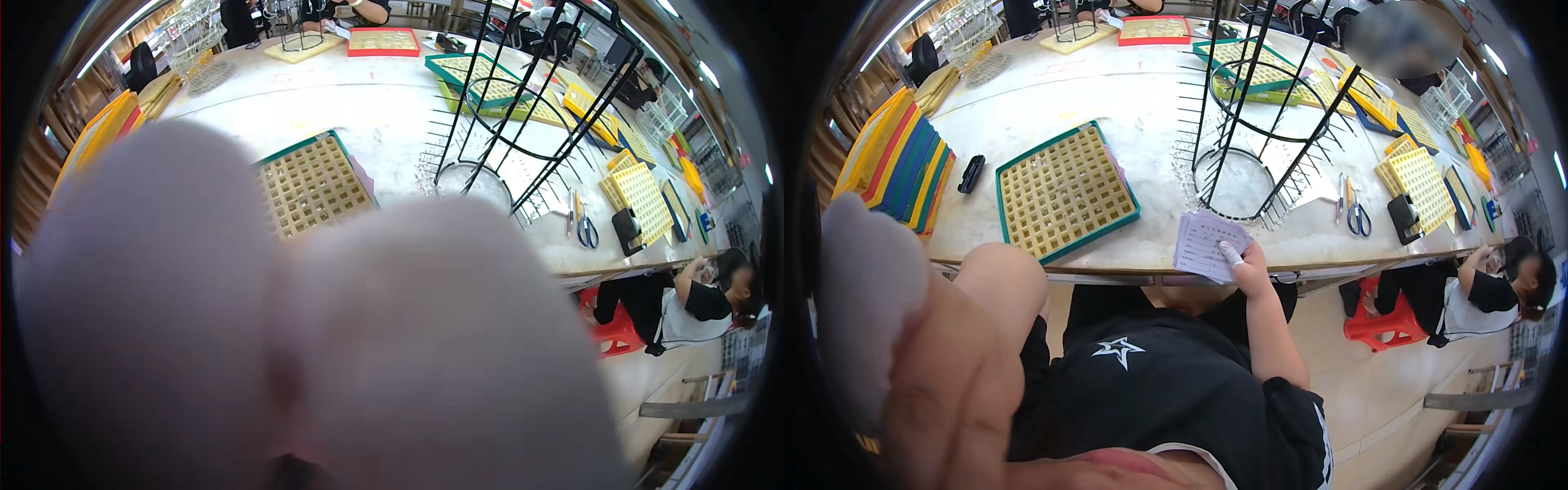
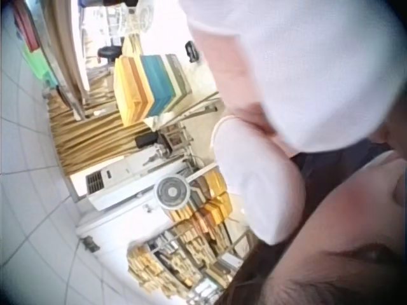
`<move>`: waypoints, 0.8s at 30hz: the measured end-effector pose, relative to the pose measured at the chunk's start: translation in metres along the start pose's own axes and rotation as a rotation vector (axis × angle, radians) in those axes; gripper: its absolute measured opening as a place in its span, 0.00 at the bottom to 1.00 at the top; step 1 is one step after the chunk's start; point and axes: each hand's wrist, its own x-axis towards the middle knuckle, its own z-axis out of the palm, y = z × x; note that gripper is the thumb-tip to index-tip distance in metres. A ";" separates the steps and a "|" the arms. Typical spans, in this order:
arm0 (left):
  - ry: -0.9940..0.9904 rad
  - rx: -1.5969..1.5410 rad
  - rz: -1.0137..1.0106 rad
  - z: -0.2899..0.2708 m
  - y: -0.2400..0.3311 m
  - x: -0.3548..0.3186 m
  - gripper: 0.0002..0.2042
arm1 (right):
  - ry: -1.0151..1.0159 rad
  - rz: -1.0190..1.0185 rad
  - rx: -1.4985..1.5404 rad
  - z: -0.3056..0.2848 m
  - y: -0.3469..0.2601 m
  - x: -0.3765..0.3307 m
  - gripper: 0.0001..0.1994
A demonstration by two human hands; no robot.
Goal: The person puts finger cots onto their fingers and sorts through a stack of paper forms by hand, flipping through and aligning the slips on the workbench.
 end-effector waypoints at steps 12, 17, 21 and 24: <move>-0.028 -0.236 -0.029 0.013 -0.009 0.014 0.09 | -0.074 0.055 0.160 0.010 0.002 0.008 0.14; 0.323 0.609 0.341 -0.058 -0.063 -0.024 0.09 | -0.004 -0.003 0.264 0.012 -0.001 -0.004 0.14; 0.544 0.334 -0.468 -0.160 -0.098 -0.108 0.24 | -0.208 -0.007 0.282 0.030 -0.027 -0.008 0.15; 0.545 0.287 -0.713 -0.172 -0.132 -0.139 0.42 | -0.336 -0.021 0.211 0.041 -0.032 0.000 0.16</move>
